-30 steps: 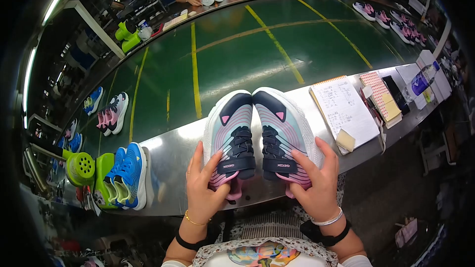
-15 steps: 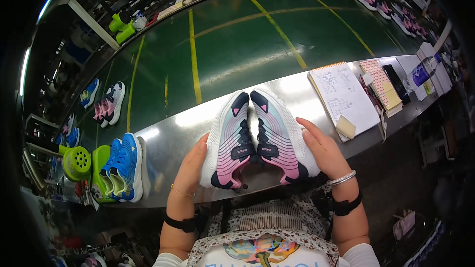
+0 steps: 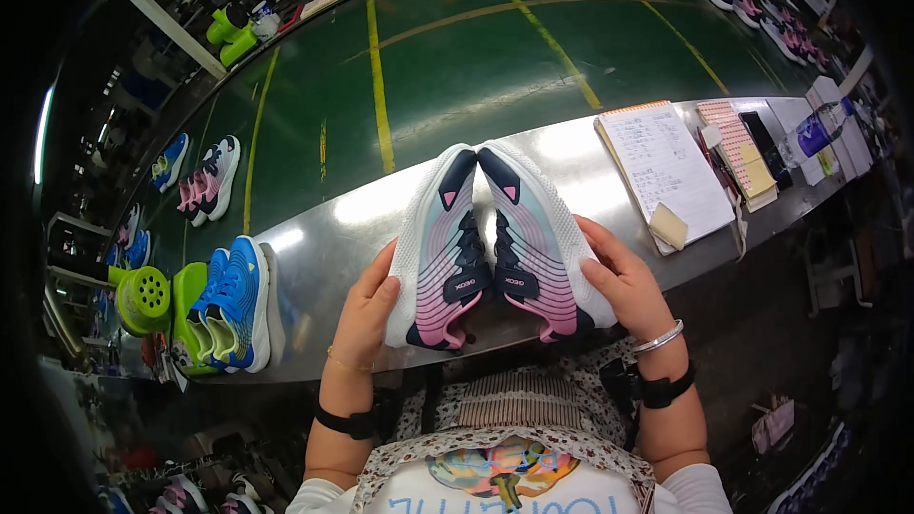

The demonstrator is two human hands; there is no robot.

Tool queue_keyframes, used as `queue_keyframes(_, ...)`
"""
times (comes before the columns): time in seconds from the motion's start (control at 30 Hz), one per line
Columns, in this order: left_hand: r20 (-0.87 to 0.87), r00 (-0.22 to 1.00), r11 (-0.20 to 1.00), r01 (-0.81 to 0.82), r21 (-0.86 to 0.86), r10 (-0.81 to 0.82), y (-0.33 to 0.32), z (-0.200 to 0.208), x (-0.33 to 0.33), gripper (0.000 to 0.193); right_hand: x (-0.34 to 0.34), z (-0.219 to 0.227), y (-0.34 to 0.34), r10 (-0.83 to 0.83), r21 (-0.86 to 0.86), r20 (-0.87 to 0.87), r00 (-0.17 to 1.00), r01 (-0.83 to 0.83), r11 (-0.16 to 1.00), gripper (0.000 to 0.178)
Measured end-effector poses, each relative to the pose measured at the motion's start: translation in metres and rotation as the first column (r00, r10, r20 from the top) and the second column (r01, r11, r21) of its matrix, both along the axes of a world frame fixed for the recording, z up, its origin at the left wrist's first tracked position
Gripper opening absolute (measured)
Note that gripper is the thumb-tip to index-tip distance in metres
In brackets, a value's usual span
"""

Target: Inspecting a pair of shoes for quality control on a manufacturing conveyor line.

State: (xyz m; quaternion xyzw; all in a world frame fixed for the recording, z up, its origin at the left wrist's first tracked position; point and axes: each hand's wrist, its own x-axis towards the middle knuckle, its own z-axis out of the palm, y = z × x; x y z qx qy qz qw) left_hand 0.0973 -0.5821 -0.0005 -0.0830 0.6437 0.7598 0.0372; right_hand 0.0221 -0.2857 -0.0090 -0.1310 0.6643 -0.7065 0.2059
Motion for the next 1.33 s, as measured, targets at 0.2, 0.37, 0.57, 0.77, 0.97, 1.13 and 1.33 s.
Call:
queue_keyframes(0.2,-0.011,1.0,1.0,-0.019,-0.001,0.019,0.003,0.005,0.003,0.05,0.004,-0.002,0.0,-0.025,-0.066,0.006,1.0,0.025,0.997,0.051)
queue_keyframes(0.37,0.081,0.997,0.98,0.016,-0.201,0.0,-0.001,0.007,-0.005,0.044,0.001,0.006,0.01,0.035,-0.066,0.087,0.996,-0.03,0.997,0.048)
queue_keyframes(0.57,-0.23,0.956,0.369,-0.149,-0.917,-0.185,0.007,0.039,-0.01,0.042,-0.009,0.024,0.023,0.014,0.347,-0.125,0.992,0.031,0.937,0.039)
queue_keyframes(0.77,-0.335,0.872,0.352,-0.206,-0.913,-0.358,0.039,0.066,-0.019,0.041,-0.059,0.017,0.086,-0.281,0.492,-0.48,0.831,0.52,0.698,0.026)
queue_keyframes(0.97,-0.132,0.838,0.593,0.254,-0.764,-0.529,0.081,0.057,0.001,0.035,-0.136,-0.026,0.186,-0.054,0.672,-0.728,0.683,0.728,0.134,0.015)
queue_keyframes(1.13,-0.149,0.732,0.493,0.28,-0.823,-0.665,0.109,0.023,0.011,0.047,-0.143,-0.025,0.179,-0.051,0.775,-0.627,0.777,0.629,0.051,0.013)
queue_keyframes(1.33,-0.217,0.774,0.607,0.255,-0.752,-0.595,0.127,-0.006,0.016,0.064,-0.131,0.002,0.179,-0.05,0.324,-0.941,0.334,0.936,0.139,0.018)
